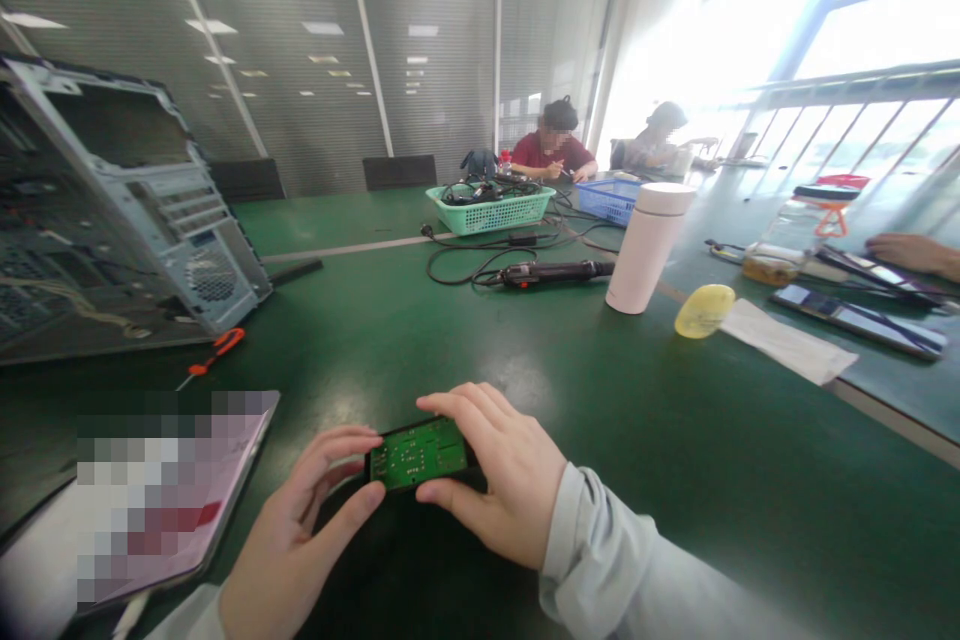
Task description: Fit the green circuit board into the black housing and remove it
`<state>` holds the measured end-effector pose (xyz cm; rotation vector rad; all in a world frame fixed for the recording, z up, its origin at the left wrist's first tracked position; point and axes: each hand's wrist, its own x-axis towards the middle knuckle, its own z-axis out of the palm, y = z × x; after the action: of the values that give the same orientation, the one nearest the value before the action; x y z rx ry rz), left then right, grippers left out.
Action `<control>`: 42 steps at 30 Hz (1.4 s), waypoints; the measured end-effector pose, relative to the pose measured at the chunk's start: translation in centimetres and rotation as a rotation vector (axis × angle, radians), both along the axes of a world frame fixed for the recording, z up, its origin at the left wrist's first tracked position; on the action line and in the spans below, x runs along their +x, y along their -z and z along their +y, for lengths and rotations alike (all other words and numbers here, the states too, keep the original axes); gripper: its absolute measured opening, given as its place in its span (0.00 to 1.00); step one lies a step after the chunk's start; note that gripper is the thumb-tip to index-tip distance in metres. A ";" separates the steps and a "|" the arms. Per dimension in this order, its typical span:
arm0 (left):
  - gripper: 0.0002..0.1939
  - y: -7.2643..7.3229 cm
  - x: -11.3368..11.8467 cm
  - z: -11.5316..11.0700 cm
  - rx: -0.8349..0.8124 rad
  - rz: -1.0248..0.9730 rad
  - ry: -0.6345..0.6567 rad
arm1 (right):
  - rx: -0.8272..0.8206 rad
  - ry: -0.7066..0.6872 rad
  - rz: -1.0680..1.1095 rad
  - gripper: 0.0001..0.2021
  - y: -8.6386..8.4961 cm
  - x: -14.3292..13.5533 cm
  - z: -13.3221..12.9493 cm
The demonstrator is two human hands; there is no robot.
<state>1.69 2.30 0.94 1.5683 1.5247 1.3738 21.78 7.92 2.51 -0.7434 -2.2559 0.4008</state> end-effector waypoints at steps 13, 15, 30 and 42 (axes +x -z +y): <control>0.08 0.3 -0.2 -0.3 0.013 -0.049 0.019 | -0.069 0.035 0.002 0.19 0.2 -0.6 -0.4; 0.08 0.3 -0.2 -0.4 0.055 0.023 0.008 | -0.062 0.034 0.007 0.19 0.2 -0.6 -0.4; 0.19 -0.3 -0.3 -1.5 0.332 0.612 0.021 | 0.089 -0.085 0.037 0.25 -0.3 -0.1 -0.1; 0.21 2.6 -1.0 0.2 -0.275 -0.520 -0.250 | -0.161 0.042 -0.091 0.33 0.0 1.2 1.8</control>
<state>0.72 2.47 -1.69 0.7923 1.5246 1.4811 22.95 9.68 2.54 -0.9071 -2.3074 0.5435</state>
